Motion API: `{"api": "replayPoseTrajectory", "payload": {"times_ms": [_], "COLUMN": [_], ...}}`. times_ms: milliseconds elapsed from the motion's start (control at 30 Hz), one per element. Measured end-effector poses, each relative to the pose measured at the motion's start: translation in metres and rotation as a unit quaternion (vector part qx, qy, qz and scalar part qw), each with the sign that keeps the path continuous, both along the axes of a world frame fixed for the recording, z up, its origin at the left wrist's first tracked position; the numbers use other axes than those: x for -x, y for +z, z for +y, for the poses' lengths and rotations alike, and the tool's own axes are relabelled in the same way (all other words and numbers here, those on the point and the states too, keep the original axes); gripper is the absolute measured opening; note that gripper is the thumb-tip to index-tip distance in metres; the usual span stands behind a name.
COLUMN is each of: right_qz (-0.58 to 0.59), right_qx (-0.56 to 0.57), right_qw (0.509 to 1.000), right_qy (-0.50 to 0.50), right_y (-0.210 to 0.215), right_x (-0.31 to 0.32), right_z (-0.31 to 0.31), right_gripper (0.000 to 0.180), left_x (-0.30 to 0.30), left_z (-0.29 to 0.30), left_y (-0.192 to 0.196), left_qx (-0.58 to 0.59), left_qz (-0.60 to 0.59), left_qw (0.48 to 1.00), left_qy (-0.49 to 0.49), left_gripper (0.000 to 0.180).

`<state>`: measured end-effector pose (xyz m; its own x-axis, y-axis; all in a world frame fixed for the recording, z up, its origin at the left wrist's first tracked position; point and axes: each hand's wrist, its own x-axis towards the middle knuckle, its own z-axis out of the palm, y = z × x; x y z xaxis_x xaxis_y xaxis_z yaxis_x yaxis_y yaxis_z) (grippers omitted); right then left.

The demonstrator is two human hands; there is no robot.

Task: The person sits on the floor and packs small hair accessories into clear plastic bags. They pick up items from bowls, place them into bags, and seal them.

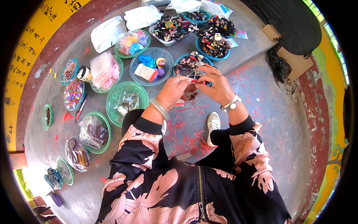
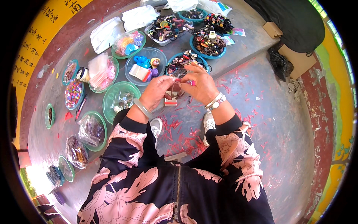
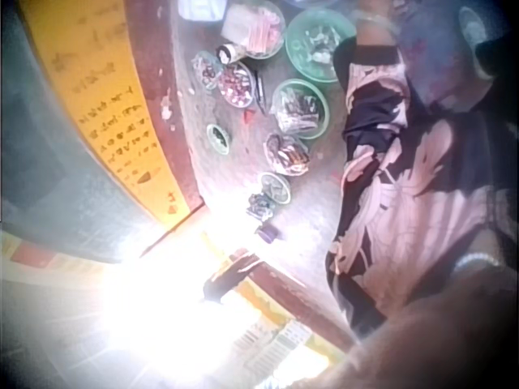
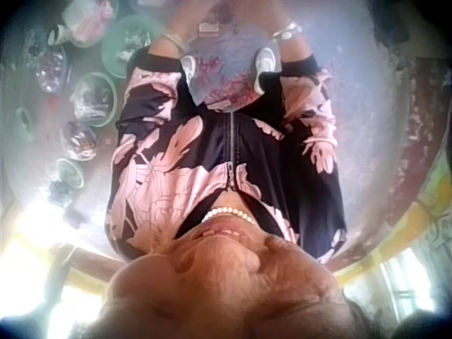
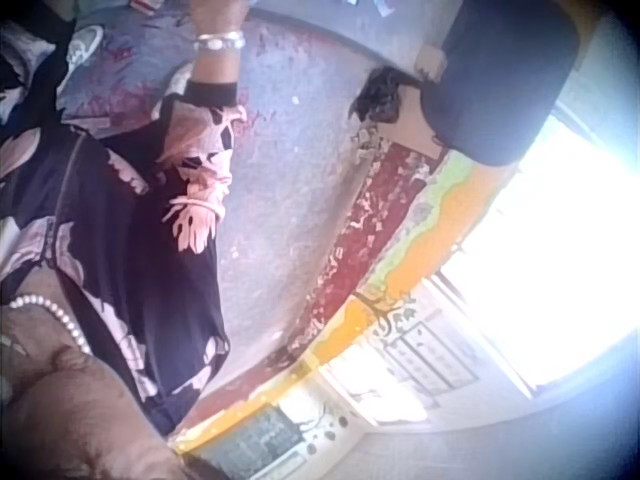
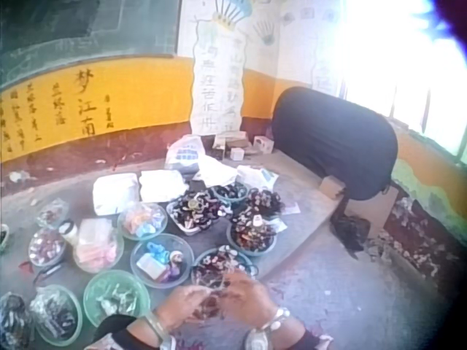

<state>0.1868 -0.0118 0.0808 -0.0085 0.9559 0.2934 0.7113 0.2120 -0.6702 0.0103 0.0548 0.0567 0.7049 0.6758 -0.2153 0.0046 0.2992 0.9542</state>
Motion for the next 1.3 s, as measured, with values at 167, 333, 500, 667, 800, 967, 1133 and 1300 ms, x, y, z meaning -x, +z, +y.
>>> {"api": "replayPoseTrajectory", "payload": {"times_ms": [167, 333, 500, 667, 800, 967, 1133, 1300], "right_qz": [-0.01, -0.007, -0.034, -0.047, -0.025, -0.045, 0.121, 0.361], "right_qx": [-0.02, -0.053, -0.06, -0.026, -0.01, -0.015, 0.025, 0.166], "right_qw": [1.0, 0.999, 0.997, 0.997, 0.997, 0.997, 0.992, 0.916], "right_qy": [-0.013, 0.004, 0.036, 0.06, 0.068, 0.062, 0.026, -0.049], "right_y": [0.0, 0.002, 0.003, 0.004, -0.001, 0.0, 0.001, 0.002], "right_x": [0.001, 0.003, 0.003, 0.003, 0.002, -0.004, -0.005, -0.007], "right_z": [0.002, 0.001, 0.001, -0.001, -0.001, 0.001, 0.004, 0.003], "right_gripper": [0.01, 0.015, 0.018, 0.017, 0.017, 0.017, 0.02, 0.032], "left_x": [-0.001, -0.002, -0.002, -0.001, 0.001, 0.0, 0.0, 0.002], "left_z": [-0.003, -0.003, -0.002, -0.004, -0.005, -0.002, -0.003, -0.001], "left_y": [0.004, 0.005, 0.0, 0.006, 0.011, 0.003, 0.004, 0.009], "left_qx": [0.002, 0.017, 0.02, 0.018, 0.024, 0.041, 0.064, 0.078], "left_qz": [-0.016, -0.009, -0.03, -0.033, -0.028, -0.03, -0.043, -0.097], "left_qw": [1.0, 1.0, 0.999, 0.999, 0.999, 0.999, 0.997, 0.989], "left_qy": [-0.01, -0.015, -0.026, -0.009, -0.007, -0.001, 0.028, 0.081], "left_gripper": [0.032, 0.029, 0.031, 0.031, 0.032, 0.031, 0.031, 0.029]}}
